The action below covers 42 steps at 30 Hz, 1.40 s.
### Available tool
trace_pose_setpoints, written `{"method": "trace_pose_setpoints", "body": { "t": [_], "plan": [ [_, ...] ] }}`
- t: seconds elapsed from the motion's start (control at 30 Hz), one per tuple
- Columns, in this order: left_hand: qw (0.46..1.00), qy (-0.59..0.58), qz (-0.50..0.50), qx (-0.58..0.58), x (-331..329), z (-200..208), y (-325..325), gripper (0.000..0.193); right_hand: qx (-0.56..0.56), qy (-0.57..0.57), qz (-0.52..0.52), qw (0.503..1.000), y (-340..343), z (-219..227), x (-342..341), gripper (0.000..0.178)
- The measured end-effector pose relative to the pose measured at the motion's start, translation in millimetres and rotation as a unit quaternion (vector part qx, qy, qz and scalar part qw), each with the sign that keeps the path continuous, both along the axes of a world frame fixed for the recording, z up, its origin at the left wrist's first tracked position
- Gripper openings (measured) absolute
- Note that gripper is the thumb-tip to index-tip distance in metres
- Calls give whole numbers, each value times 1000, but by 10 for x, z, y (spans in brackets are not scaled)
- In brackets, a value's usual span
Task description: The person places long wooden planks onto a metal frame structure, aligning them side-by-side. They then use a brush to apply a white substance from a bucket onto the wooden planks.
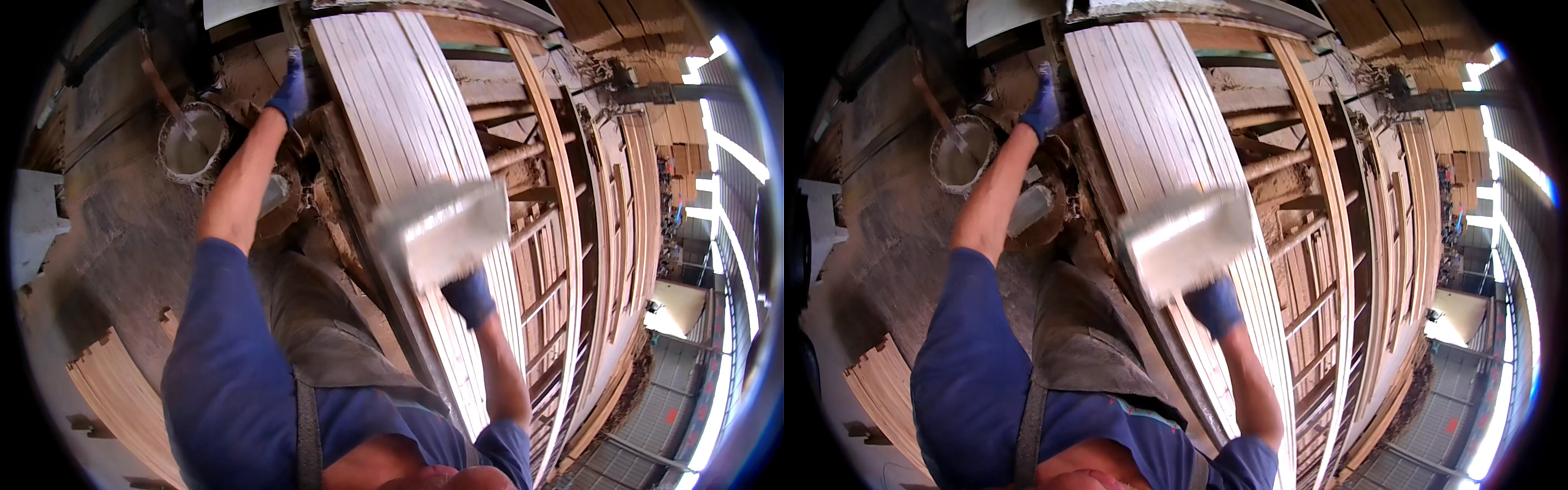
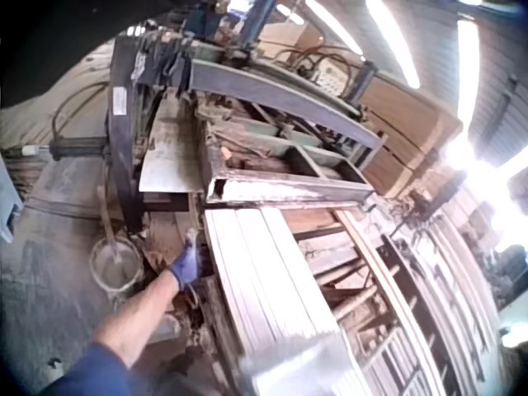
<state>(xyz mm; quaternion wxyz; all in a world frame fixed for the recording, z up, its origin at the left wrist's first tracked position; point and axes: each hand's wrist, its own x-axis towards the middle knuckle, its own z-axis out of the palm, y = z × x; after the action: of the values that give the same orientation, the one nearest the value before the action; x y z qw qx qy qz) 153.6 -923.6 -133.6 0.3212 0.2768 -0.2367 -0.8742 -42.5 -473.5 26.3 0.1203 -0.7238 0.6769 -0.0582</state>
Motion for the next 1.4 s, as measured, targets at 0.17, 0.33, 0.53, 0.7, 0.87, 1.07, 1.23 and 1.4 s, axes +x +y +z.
{"method": "trace_pose_setpoints", "body": {
  "t": [0.17, 0.33, 0.53, 0.7, 0.87, 1.07, 1.23, 1.4],
  "plan": [
    [975, -191, 15, -114, 277, 217, 709, 94, 42, -425, -452, 783, 3529, -288, 162, 28],
    [955, -259, 25, -144, 315, 216, 1415, 66, 142, 23, -293, 945, 4493, 710, 418, 30],
    [945, -271, -5, -184, 205, 322, 1676, 53, -2, -61, -424, 904, 4452, 280, -110, 19],
    [899, -306, 58, -308, 127, -30, 1661, 64, -16, 123, -138, 983, 2421, 63, -922, 17],
    [861, -349, 29, -369, 359, 131, 1753, 56, -76, 45, -95, 992, -330, 61, -1088, 21],
    [935, -191, 59, -293, 650, -126, 2443, 47, -123, 5, -145, 982, -1766, 105, -1439, 33],
    [924, -363, 34, -118, 1441, -671, 3589, 42, 59, -113, -202, 971, -1241, 332, -1388, 29],
    [939, -307, -10, -155, 1768, -893, 5279, 38, 73, -123, -179, 973, 376, 563, -1465, 35]
  ]
}}
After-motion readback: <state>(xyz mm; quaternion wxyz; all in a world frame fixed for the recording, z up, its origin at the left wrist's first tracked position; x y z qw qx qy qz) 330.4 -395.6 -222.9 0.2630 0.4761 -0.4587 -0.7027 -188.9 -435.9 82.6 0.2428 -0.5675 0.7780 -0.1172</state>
